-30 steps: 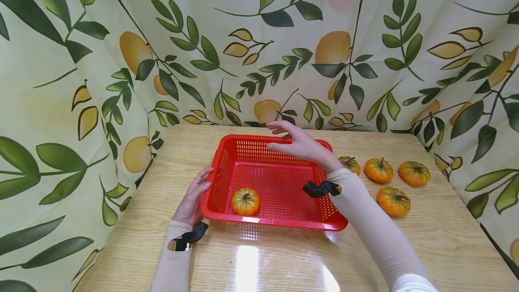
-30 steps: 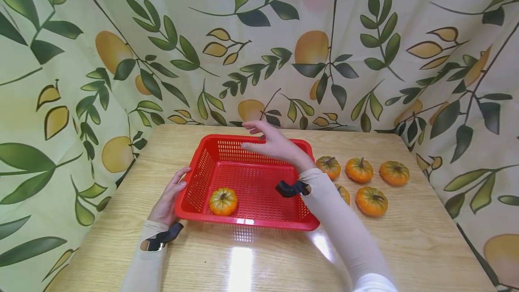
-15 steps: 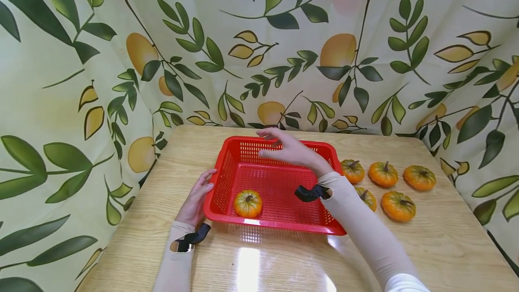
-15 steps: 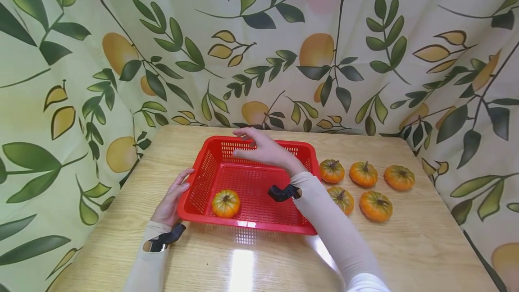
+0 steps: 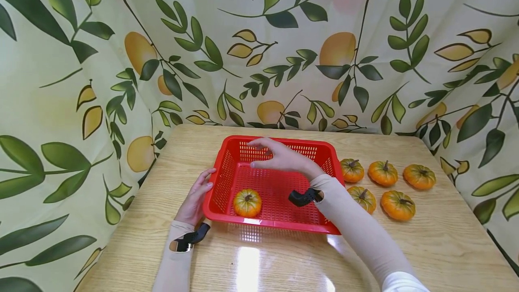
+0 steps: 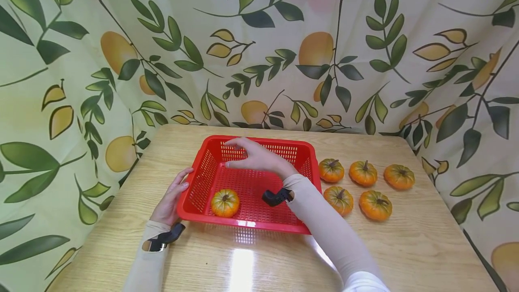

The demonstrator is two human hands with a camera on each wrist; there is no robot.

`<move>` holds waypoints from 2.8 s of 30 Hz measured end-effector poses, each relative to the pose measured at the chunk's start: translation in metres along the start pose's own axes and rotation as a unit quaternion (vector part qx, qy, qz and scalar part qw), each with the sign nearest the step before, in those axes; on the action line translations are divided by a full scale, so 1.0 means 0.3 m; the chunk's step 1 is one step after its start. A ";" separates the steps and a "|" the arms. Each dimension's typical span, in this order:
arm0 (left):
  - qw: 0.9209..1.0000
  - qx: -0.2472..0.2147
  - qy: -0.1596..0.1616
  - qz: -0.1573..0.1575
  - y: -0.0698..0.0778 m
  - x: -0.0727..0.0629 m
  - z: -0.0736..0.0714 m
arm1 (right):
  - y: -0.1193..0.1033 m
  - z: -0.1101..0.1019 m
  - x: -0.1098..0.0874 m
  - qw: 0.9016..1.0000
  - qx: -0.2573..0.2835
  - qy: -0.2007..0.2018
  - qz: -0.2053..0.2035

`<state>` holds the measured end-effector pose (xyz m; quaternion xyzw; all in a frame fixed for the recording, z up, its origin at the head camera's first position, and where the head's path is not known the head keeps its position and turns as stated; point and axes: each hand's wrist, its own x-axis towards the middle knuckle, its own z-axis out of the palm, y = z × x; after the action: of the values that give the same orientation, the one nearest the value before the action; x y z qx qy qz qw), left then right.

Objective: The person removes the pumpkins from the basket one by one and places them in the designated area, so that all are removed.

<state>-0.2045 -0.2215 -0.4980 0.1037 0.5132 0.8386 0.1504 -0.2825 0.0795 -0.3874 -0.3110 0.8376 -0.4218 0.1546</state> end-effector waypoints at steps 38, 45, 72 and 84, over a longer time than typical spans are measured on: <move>1.000 0.006 0.000 -0.001 -0.004 0.001 -0.004 | 0.033 0.144 0.021 0.987 -0.060 -0.145 -0.033; 1.000 0.002 0.002 -0.004 -0.002 0.001 -0.004 | 0.033 0.160 0.021 0.984 -0.095 -0.151 -0.022; 0.999 -0.019 -0.032 0.024 -0.015 0.002 -0.011 | 0.044 0.191 0.018 0.971 -0.129 -0.198 -0.023; 0.999 -0.023 -0.027 0.020 -0.015 0.004 -0.008 | 0.054 0.196 0.020 0.970 -0.122 -0.210 -0.015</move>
<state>-0.2059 -0.2210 -0.5031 0.1328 0.4870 0.8501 0.1500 -0.2625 0.0469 -0.4355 -0.4220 0.8266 -0.2438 0.2814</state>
